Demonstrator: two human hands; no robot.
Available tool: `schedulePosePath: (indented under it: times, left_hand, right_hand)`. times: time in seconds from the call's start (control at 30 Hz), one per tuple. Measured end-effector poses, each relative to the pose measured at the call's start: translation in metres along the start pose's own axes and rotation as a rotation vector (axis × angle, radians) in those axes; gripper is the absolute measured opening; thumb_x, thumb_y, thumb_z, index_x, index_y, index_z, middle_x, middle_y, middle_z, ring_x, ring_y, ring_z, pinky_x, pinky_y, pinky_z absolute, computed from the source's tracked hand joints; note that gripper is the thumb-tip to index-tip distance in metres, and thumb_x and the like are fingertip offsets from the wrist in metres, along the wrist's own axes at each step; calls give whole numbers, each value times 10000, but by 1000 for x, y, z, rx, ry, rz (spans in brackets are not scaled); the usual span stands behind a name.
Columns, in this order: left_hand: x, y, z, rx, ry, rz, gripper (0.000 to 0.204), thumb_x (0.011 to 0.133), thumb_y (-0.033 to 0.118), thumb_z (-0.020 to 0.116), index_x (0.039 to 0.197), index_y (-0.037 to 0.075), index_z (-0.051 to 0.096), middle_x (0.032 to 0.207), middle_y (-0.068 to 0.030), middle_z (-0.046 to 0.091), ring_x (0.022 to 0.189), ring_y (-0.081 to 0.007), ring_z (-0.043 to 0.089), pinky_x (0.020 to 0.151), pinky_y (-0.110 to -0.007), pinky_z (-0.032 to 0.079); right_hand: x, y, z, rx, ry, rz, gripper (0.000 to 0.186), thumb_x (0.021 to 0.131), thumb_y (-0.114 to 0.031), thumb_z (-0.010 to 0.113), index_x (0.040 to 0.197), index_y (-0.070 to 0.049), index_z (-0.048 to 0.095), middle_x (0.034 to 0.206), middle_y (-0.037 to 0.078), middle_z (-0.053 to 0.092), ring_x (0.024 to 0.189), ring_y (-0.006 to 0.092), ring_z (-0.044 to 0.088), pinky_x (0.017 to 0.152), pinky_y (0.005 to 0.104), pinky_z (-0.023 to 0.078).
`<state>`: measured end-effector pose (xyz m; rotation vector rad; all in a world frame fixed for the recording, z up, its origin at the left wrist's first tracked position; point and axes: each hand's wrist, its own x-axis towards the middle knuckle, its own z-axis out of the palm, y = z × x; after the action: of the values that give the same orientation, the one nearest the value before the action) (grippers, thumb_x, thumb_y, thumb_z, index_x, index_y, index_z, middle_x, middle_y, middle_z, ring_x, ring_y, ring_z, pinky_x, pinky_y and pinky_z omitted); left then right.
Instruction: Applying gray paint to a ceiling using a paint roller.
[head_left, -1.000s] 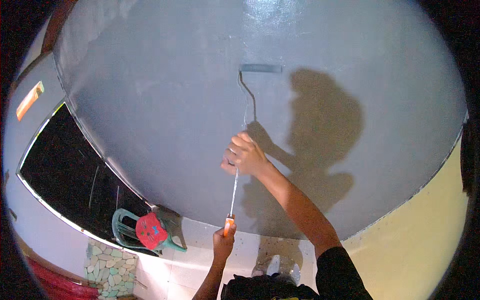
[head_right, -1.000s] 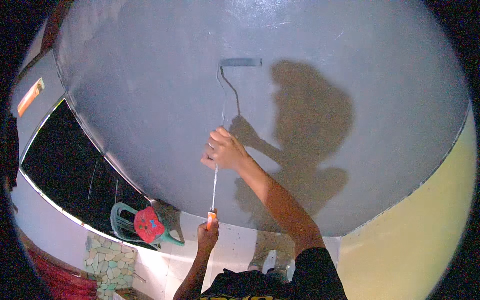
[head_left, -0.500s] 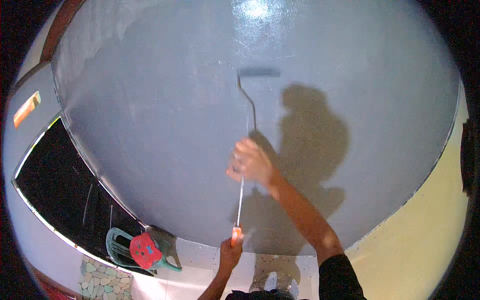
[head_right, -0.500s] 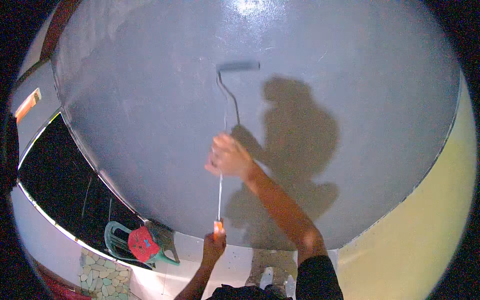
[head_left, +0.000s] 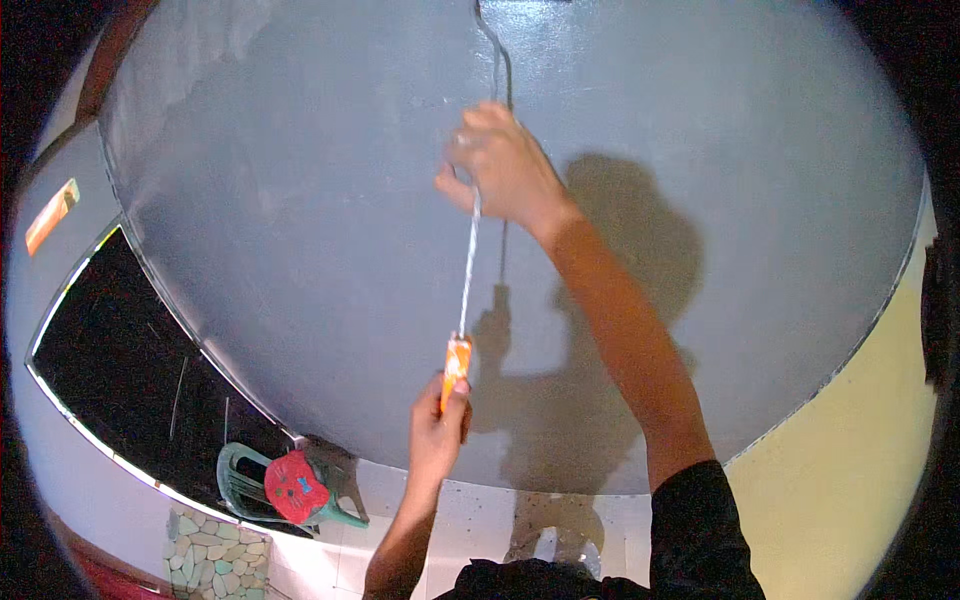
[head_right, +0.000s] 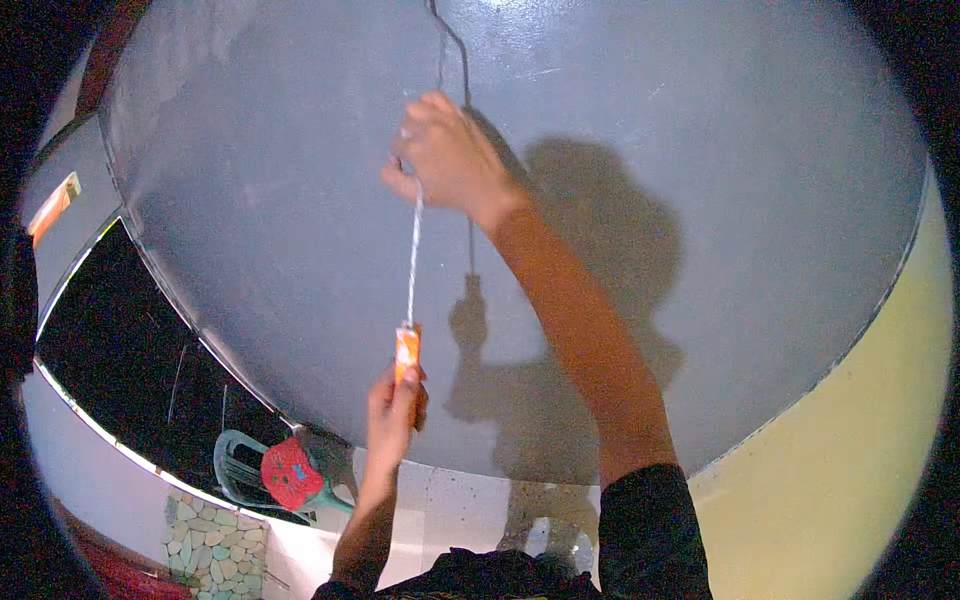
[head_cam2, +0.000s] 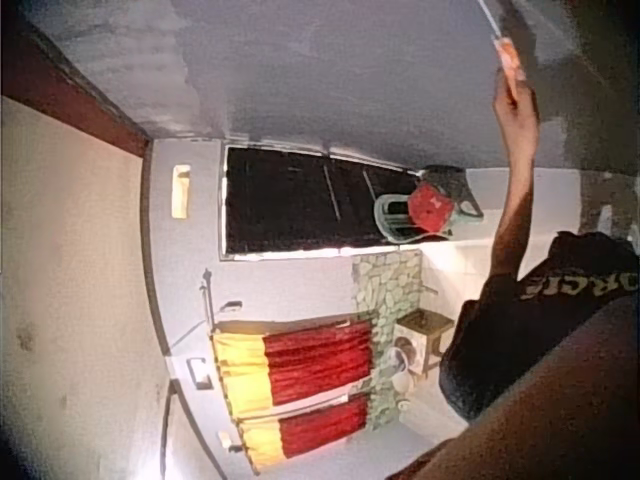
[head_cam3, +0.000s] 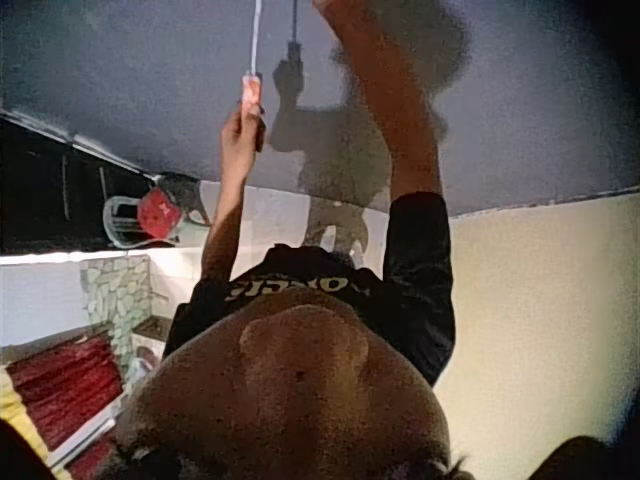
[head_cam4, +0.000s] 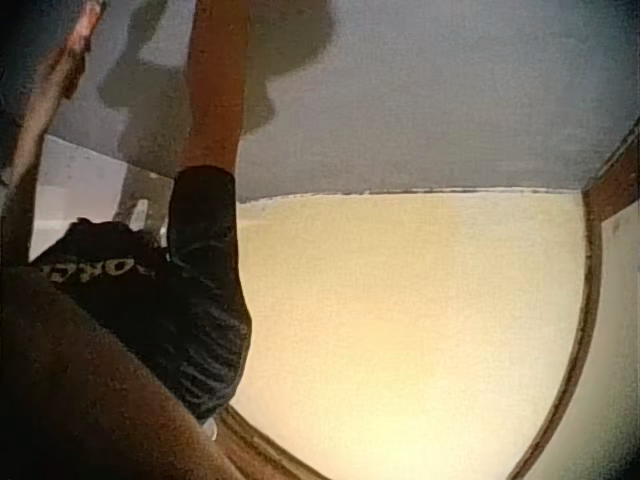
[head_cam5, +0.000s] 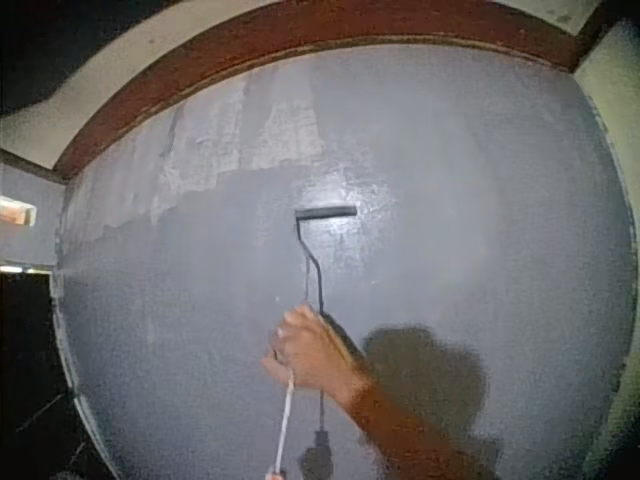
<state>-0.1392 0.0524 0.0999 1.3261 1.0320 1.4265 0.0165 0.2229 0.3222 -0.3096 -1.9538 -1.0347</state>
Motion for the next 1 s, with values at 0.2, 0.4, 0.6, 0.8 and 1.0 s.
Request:
schedulePosePath:
  times: [0.2,0.4,0.6,0.8,1.0]
  left_hand:
    - [-26,-14,8,-56,-21,-13,300,1009,317,515,821,85,498,574,74,396,474,-19,355,423,-221,269]
    - [6,81,26,-154,56,213,281,1031,292,455,1040,41,582,684,29,508,511,-23,396,443,-205,322]
    - [15,101,23,-145,76,284,349,1027,266,456,1269,36,560,782,4,567,527,-20,412,471,-191,356]
    - [-49,32,23,-181,131,68,347,1015,261,503,1240,8,580,686,34,515,519,-17,389,450,-194,303]
    - [-41,63,27,-209,167,110,348,1006,250,532,1242,2,595,663,44,489,512,-12,364,442,-190,264]
  right_hand:
    - [-17,-18,-1,68,-141,58,248,734,-298,682,661,-62,692,716,89,635,825,256,565,878,401,445]
    - [74,53,-22,-74,-59,-29,293,768,-337,677,692,-56,706,745,91,657,854,261,578,909,415,425]
    - [95,66,-32,-90,-74,-11,296,771,-334,675,702,-47,700,750,97,657,857,267,577,917,412,415]
    - [17,1,-7,96,-1,-55,214,729,-254,680,658,-57,636,662,72,568,747,258,525,839,390,420]
    - [44,21,-22,52,-110,-6,290,758,-326,671,692,-44,694,744,103,644,864,286,575,912,428,406]
